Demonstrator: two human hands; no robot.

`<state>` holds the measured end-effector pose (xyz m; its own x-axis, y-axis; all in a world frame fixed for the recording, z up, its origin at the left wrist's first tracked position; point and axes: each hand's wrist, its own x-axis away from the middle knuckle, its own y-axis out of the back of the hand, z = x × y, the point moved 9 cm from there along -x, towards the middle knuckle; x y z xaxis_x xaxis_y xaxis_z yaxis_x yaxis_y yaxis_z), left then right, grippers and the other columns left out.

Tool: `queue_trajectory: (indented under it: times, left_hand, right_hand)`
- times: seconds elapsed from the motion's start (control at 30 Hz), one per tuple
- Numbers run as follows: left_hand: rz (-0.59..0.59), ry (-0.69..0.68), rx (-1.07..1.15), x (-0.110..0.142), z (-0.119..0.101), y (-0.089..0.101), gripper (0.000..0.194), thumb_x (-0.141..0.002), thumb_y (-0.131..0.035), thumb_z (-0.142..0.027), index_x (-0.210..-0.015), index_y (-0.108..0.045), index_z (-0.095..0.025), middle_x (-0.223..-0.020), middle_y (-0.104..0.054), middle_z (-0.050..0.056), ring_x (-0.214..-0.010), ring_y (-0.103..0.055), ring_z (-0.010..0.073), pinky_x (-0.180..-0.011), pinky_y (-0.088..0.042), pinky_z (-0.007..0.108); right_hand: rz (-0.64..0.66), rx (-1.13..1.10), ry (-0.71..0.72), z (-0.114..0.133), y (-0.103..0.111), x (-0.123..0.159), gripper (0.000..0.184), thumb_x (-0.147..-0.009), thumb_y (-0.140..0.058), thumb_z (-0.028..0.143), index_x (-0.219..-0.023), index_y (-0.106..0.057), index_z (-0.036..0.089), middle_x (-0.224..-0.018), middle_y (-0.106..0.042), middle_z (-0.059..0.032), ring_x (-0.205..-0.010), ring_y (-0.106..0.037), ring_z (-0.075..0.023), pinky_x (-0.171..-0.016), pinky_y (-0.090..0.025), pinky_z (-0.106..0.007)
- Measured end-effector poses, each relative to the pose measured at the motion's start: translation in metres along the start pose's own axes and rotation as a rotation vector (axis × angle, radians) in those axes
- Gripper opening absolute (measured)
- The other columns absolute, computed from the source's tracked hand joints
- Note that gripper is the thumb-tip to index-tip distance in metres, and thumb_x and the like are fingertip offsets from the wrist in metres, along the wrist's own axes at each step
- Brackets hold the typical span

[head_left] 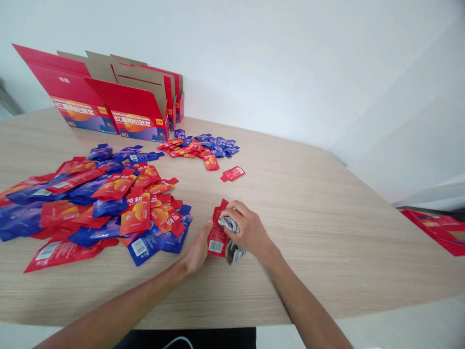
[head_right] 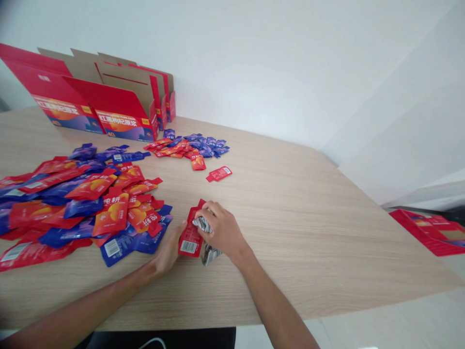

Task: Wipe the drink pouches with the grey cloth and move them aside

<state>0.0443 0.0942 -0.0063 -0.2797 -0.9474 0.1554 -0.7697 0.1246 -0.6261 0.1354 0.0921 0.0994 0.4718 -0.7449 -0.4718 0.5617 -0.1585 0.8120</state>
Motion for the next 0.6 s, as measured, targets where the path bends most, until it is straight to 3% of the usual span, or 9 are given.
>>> queue_trajectory:
  times: [0.2,0.33,0.5,0.6]
  left_hand:
    - [-0.149,-0.005,0.149,-0.005,-0.013,0.017,0.027,-0.087,-0.065,-0.039,-0.072,-0.063,-0.016,-0.067,-0.061,-0.001,-0.064,-0.054,0.0149,-0.064,-0.046,0.027]
    - [-0.129,0.003,0.215,-0.001,-0.023,0.011,0.034,-0.086,-0.067,-0.045,-0.07,-0.062,-0.016,-0.064,-0.06,-0.001,-0.059,-0.051,0.0135,-0.061,-0.046,0.026]
    - [-0.087,0.068,0.211,-0.002,-0.02,0.005,0.035,-0.082,-0.076,-0.044,-0.1,-0.072,-0.014,-0.077,-0.066,0.001,-0.072,-0.06,0.0132,-0.068,-0.051,0.024]
    - [-0.098,0.104,0.218,-0.005,-0.017,0.007,0.026,-0.077,-0.083,-0.032,-0.092,-0.07,-0.016,-0.077,-0.067,0.0,-0.072,-0.063,0.0127,-0.067,-0.054,0.024]
  right_hand:
    - [0.192,-0.037,0.183,0.025,-0.019,0.004,0.024,-0.08,-0.077,0.018,-0.101,-0.066,0.024,-0.108,-0.065,-0.0055,-0.099,-0.064,-0.021,-0.084,-0.055,-0.032]
    - [0.222,-0.041,0.214,0.027,-0.02,0.005,0.024,-0.079,-0.078,0.017,-0.099,-0.066,0.024,-0.105,-0.065,-0.0046,-0.096,-0.064,-0.02,-0.083,-0.055,-0.031]
    - [0.012,-0.043,0.161,0.019,0.0,0.002,0.019,-0.083,-0.068,0.015,-0.1,-0.065,0.022,-0.104,-0.065,-0.0065,-0.096,-0.064,-0.0216,-0.081,-0.055,-0.032]
    - [-0.223,-0.073,0.028,0.006,0.025,0.003,0.015,-0.087,-0.061,0.016,-0.099,-0.065,0.023,-0.099,-0.063,-0.0063,-0.093,-0.063,-0.0216,-0.081,-0.054,-0.033]
